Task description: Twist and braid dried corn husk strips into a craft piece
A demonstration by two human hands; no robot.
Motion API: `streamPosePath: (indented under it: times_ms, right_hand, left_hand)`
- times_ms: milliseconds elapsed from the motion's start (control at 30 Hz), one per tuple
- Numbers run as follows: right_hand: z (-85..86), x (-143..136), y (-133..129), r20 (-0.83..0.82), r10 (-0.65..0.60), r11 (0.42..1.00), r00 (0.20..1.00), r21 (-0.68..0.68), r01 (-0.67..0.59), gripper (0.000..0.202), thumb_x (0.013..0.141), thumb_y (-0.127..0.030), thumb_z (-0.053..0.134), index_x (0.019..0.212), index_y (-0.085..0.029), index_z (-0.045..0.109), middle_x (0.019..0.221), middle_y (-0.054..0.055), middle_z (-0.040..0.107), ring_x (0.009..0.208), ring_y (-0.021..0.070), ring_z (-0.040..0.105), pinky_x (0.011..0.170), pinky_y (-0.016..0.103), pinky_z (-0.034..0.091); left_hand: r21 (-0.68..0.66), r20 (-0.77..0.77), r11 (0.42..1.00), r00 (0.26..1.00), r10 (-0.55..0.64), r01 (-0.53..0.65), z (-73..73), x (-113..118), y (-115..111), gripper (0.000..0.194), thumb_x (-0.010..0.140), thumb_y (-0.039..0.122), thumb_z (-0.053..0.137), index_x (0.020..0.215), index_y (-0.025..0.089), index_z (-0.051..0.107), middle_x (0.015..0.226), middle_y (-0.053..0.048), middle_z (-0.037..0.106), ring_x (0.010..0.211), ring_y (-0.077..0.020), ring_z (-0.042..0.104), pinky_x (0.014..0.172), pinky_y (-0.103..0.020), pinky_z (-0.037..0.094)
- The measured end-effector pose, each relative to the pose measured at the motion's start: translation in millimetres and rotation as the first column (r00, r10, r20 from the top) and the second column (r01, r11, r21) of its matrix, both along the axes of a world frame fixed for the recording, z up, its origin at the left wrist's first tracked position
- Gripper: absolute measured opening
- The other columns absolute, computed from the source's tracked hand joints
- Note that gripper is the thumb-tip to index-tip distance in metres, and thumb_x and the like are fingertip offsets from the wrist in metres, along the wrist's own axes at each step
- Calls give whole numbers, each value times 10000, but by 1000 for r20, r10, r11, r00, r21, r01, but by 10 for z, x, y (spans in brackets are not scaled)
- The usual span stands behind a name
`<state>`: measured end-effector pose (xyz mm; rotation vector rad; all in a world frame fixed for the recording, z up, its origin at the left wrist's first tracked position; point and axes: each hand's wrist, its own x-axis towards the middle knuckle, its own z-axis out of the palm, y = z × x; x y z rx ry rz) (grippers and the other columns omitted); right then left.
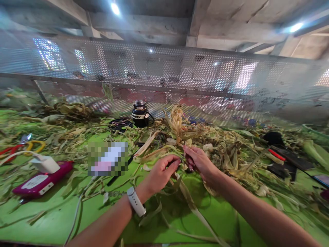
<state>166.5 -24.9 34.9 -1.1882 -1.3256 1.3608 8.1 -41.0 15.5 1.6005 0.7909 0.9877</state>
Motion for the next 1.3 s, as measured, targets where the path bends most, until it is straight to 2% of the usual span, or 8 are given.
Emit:
streamPosePath:
  times_ms: [133,200,300,433,567,733,1100,1300]
  right_hand:
    - [209,173,-31,438,250,966,864,-169,-194,552,780,-609,459,413,-202,398,252,-79,282,230,52,224,292,218,224]
    - [350,287,-42,517,270,963,813,-146,-227,533,766,-584,511,413,-204,389,271,-80,288,240,55,244,308,220,209]
    - [475,381,-40,566,29,986,824,118,-116,486,794,-548,493,467,-196,422,356,-66,357,315,67,333,367,217,261]
    - [391,298,-22,628,-142,895,765,411,-171,382,786,-477,545,567,-164,577,616,4,561,613,118,510,580,230,372]
    - [244,166,-27,543,22,906,840,345,-246,281,764,-415,583,704,-144,629,677,0,588,671,118,505,652,232,382]
    - [194,128,-43,484,80,944,871,243,-222,341,760,-461,559,681,-131,593,564,-40,451,543,82,372,501,213,280]
    - [68,53,-26,480,-22,927,877,339,-162,282,784,-380,500,606,-163,478,537,-52,386,517,80,322,475,218,251]
    - [139,68,-41,467,23,927,884,321,-193,365,806,-456,493,592,-160,476,540,-46,399,522,81,350,486,216,275]
  left_hand:
    - [165,-131,983,986,104,-82,-18,-36,36,237,866,351,448,849,154,579,652,30,469,595,-100,397,566,-211,357]
    - [236,-192,969,974,123,-76,-12,-36,37,230,870,330,440,830,151,578,662,21,491,608,-105,409,573,-217,351]
    - [307,-248,950,958,147,-66,3,-13,12,211,864,298,451,778,151,575,633,20,497,580,-103,405,544,-216,335]
    - [312,-240,949,964,115,-35,3,16,-30,196,856,284,472,760,154,583,641,7,557,582,-106,465,560,-215,375]
    - [273,-181,962,982,56,-5,-13,22,-44,193,851,285,482,803,152,613,676,-11,605,622,-119,526,605,-226,428]
    - [277,-151,961,986,66,-22,-10,19,-52,183,833,260,498,882,146,633,744,-36,647,650,-132,556,628,-239,463]
    - [385,-184,921,983,8,65,25,-40,-61,175,828,216,508,893,143,653,794,-52,656,700,-132,578,659,-238,475]
    - [187,-122,977,990,-76,98,41,-41,-64,180,826,286,529,884,139,614,715,-28,635,648,-124,561,637,-244,470]
